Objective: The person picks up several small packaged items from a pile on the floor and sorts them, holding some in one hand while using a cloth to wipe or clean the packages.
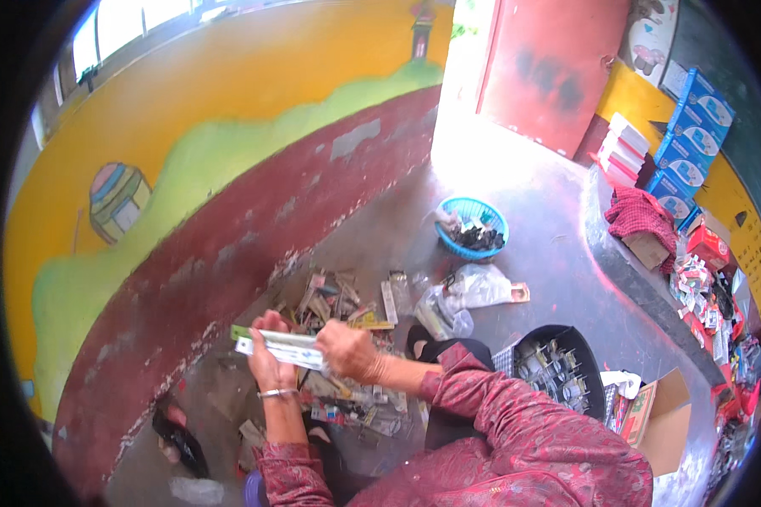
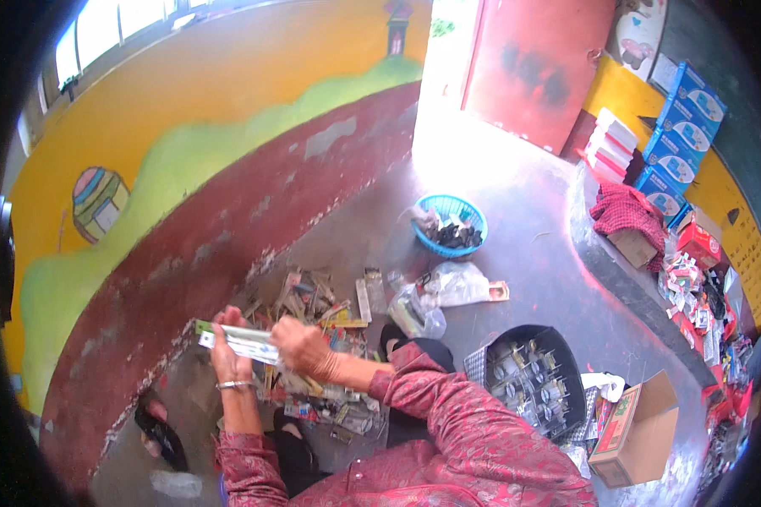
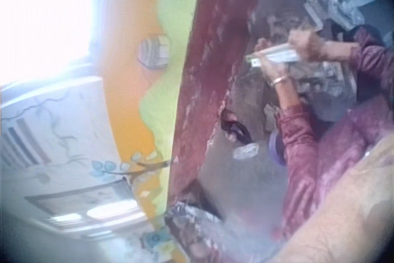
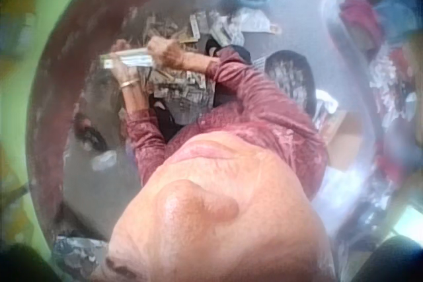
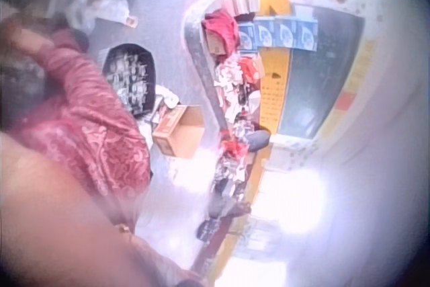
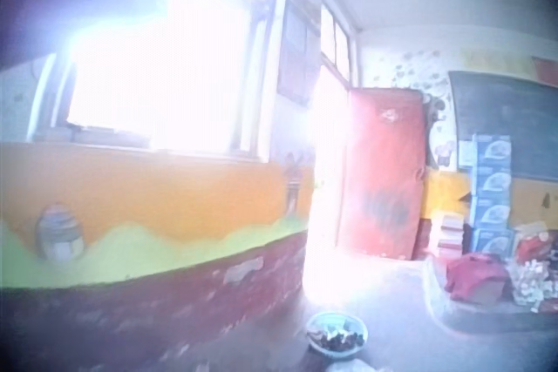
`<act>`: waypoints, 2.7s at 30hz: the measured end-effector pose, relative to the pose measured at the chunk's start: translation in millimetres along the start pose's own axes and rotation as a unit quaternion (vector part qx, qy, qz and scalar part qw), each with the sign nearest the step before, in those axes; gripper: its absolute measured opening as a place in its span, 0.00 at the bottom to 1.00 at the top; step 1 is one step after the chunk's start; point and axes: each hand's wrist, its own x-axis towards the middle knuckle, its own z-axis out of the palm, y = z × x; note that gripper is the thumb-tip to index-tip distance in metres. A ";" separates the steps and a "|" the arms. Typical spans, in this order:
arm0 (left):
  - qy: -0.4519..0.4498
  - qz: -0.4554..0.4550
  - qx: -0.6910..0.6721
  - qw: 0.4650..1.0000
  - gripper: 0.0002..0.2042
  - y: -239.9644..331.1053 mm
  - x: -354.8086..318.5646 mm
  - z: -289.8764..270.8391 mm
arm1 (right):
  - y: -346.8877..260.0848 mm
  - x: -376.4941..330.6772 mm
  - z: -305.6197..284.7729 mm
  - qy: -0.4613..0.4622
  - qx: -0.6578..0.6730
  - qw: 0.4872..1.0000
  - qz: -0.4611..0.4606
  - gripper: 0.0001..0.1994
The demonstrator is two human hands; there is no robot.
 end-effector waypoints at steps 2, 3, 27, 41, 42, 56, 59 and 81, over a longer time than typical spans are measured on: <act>0.014 0.062 -0.049 0.997 0.12 15.4 9.7 -7.6 | 21.3 -10.1 7.4 0.014 -0.009 1.000 0.017 0.03; 0.026 0.049 -0.077 0.996 0.13 21.3 15.3 -10.4 | 38.9 -14.8 4.3 -0.023 -0.052 0.998 -0.007 0.03; -0.256 -0.089 -0.017 0.962 0.25 -35.0 -46.2 23.2 | 47.7 24.7 2.4 0.050 0.712 0.483 0.508 0.10; -0.322 -0.246 0.317 0.857 0.25 -17.1 -63.1 24.3 | 49.6 19.9 -29.8 -0.268 0.527 0.685 0.426 0.14; -0.314 -0.264 0.309 0.858 0.25 -18.8 -64.1 26.0 | 49.5 20.7 -30.5 -0.275 0.513 0.686 0.435 0.14; -0.272 -0.270 0.231 0.894 0.21 -10.6 -56.8 11.5 | 70.1 19.8 -26.0 -0.217 0.458 0.742 0.438 0.21; -0.254 -0.295 0.207 0.897 0.23 -9.3 -62.6 23.4 | 83.7 23.5 -37.4 -0.016 0.413 0.752 0.513 0.22; -0.324 -0.324 0.298 0.837 0.12 -35.2 -112.8 48.3 | 73.0 19.6 -54.3 0.076 0.115 0.959 0.246 0.09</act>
